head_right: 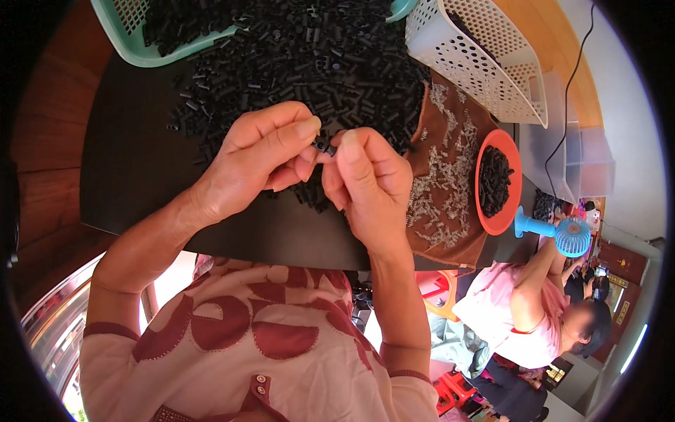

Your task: The person assembles plastic components by inserting small metal springs and plastic pins into plastic housings by hand.

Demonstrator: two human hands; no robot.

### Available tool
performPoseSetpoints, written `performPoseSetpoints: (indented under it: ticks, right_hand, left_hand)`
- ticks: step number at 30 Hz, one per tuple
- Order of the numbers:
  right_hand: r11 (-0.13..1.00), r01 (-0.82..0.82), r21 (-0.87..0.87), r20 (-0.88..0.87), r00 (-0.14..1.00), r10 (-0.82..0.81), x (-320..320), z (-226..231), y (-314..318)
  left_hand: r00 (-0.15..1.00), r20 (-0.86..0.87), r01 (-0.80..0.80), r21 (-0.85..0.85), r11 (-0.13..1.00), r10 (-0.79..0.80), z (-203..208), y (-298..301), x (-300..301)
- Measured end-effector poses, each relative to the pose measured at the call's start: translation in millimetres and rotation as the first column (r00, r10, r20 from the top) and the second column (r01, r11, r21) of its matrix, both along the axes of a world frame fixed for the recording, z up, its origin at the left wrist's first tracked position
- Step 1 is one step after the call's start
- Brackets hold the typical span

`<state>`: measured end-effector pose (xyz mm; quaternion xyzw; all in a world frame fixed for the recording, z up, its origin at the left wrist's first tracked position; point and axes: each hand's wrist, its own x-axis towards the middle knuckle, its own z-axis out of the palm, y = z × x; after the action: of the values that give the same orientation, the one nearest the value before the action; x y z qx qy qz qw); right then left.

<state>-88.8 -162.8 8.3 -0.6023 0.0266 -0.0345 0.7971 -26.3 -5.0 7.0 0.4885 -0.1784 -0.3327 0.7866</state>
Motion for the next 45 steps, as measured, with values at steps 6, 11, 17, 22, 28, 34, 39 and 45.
performPoseSetpoints:
  ticks: [6,11,17,22,28,34,39,45]
  right_hand:
    - [0.989,0.031,-0.146,0.002,1.000,-0.031,-8.3,10.2,-5.1]
    - [0.846,0.285,-0.452,0.048,0.954,-0.296,-26.9,29.4,-33.0]
    - [0.570,0.508,-0.646,0.123,0.806,-0.579,-56.5,39.9,-137.3]
    - [0.121,0.386,-0.914,0.282,0.822,-0.495,-66.0,23.2,-187.0]
    - [0.368,0.355,-0.859,0.182,0.885,-0.429,-54.8,20.1,-123.6]
    - [0.377,0.179,-0.909,0.213,0.976,0.049,-18.0,26.4,-68.2]
    - [0.336,0.093,-0.937,0.138,0.984,0.113,-6.5,32.5,-60.2]
    - [0.178,0.105,-0.978,0.149,0.956,0.254,27.1,18.4,-47.2]
  left_hand:
    - [0.996,0.092,-0.013,0.068,0.998,0.007,-1.3,-3.6,-2.0]
    - [0.979,0.200,-0.052,0.100,0.994,0.031,-3.2,-1.5,-2.9]
    - [0.976,0.208,-0.078,0.091,0.993,0.058,-1.3,2.0,-1.1]
    - [0.970,0.188,-0.170,0.088,0.982,0.151,2.1,6.9,3.1]
    - [0.937,0.111,-0.320,-0.102,0.942,0.331,-3.4,18.2,20.8]
    - [0.933,0.080,-0.341,-0.110,0.934,0.350,-6.9,17.2,25.2]
    - [0.941,0.069,-0.323,-0.093,0.942,0.330,-4.2,15.5,24.4]
    - [0.939,0.106,-0.322,-0.049,0.945,0.326,-4.4,16.1,23.4]
